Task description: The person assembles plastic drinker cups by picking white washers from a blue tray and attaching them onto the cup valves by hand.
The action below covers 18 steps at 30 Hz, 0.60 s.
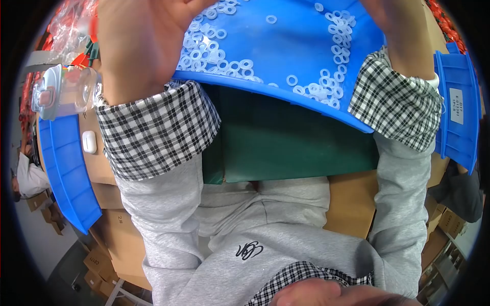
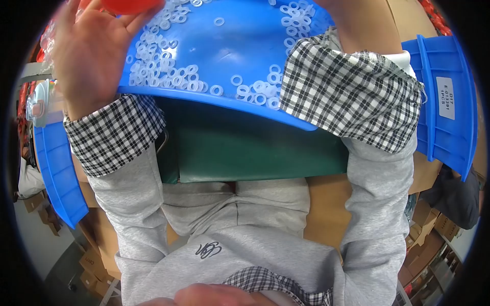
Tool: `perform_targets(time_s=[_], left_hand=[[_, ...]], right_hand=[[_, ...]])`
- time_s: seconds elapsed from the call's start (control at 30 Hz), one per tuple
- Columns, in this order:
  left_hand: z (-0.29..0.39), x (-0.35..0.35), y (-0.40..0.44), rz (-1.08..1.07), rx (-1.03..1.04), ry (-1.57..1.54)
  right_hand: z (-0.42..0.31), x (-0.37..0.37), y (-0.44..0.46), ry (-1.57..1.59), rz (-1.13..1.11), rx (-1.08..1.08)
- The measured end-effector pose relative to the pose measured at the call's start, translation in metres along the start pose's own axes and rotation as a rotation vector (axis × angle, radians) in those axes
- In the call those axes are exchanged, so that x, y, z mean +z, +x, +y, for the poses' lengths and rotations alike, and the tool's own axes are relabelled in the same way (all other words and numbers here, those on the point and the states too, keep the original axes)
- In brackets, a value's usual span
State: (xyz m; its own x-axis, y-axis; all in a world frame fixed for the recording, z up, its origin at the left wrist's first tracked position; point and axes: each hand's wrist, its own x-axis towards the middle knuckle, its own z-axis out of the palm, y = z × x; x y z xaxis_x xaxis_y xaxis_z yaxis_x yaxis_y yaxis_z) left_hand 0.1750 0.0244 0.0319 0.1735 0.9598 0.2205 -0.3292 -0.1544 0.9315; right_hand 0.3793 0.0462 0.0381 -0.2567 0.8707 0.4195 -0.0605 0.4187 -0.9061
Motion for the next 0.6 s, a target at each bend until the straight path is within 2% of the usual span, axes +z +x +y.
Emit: perform_targets(time_s=[0.07,0.1,0.13,0.17,0.23,0.27,0.3,0.33,0.37,0.43,0.5,0.57,0.6], left_hand=[[0.002,-0.001,-0.002,-0.035,-0.140,0.185],[0.005,0.003,-0.005,-0.020,-0.217,0.230],[0.006,0.012,-0.007,0.100,-0.211,0.296],[0.004,0.005,-0.006,0.018,-0.157,0.251],[-0.001,0.015,-0.005,0.180,-0.036,0.260],[-0.006,0.009,-0.005,0.075,0.116,0.373],[-0.010,0.003,-0.004,-0.029,0.273,0.484],[-0.011,-0.001,-0.002,-0.075,0.294,0.339],[-0.008,-0.002,-0.002,-0.127,0.312,0.196],[-0.004,-0.002,0.000,-0.020,0.208,0.091],[-0.005,-0.002,-0.002,0.181,0.039,0.035],[-0.001,-0.004,0.002,0.107,-0.218,0.012],[0.005,-0.004,-0.001,0.009,-0.297,0.153]], right_hand=[[-0.002,0.010,-0.005,-0.204,0.035,-0.109],[-0.003,0.012,-0.005,-0.206,0.032,-0.116],[-0.004,0.012,-0.006,-0.200,0.020,-0.103],[-0.005,0.011,-0.005,-0.195,0.008,-0.094],[-0.006,0.006,-0.003,-0.097,0.041,0.130],[-0.006,0.006,-0.003,-0.109,0.042,0.103],[-0.006,0.007,-0.002,-0.015,0.063,0.210],[-0.007,0.006,-0.002,0.078,0.083,0.314],[-0.013,0.008,-0.002,0.120,0.095,0.321],[-0.001,0.002,-0.003,-0.052,0.026,0.087],[-0.005,0.005,-0.002,0.018,0.047,0.028],[-0.007,0.009,-0.002,-0.005,0.067,-0.010],[-0.009,0.009,-0.004,-0.049,0.064,-0.012]])
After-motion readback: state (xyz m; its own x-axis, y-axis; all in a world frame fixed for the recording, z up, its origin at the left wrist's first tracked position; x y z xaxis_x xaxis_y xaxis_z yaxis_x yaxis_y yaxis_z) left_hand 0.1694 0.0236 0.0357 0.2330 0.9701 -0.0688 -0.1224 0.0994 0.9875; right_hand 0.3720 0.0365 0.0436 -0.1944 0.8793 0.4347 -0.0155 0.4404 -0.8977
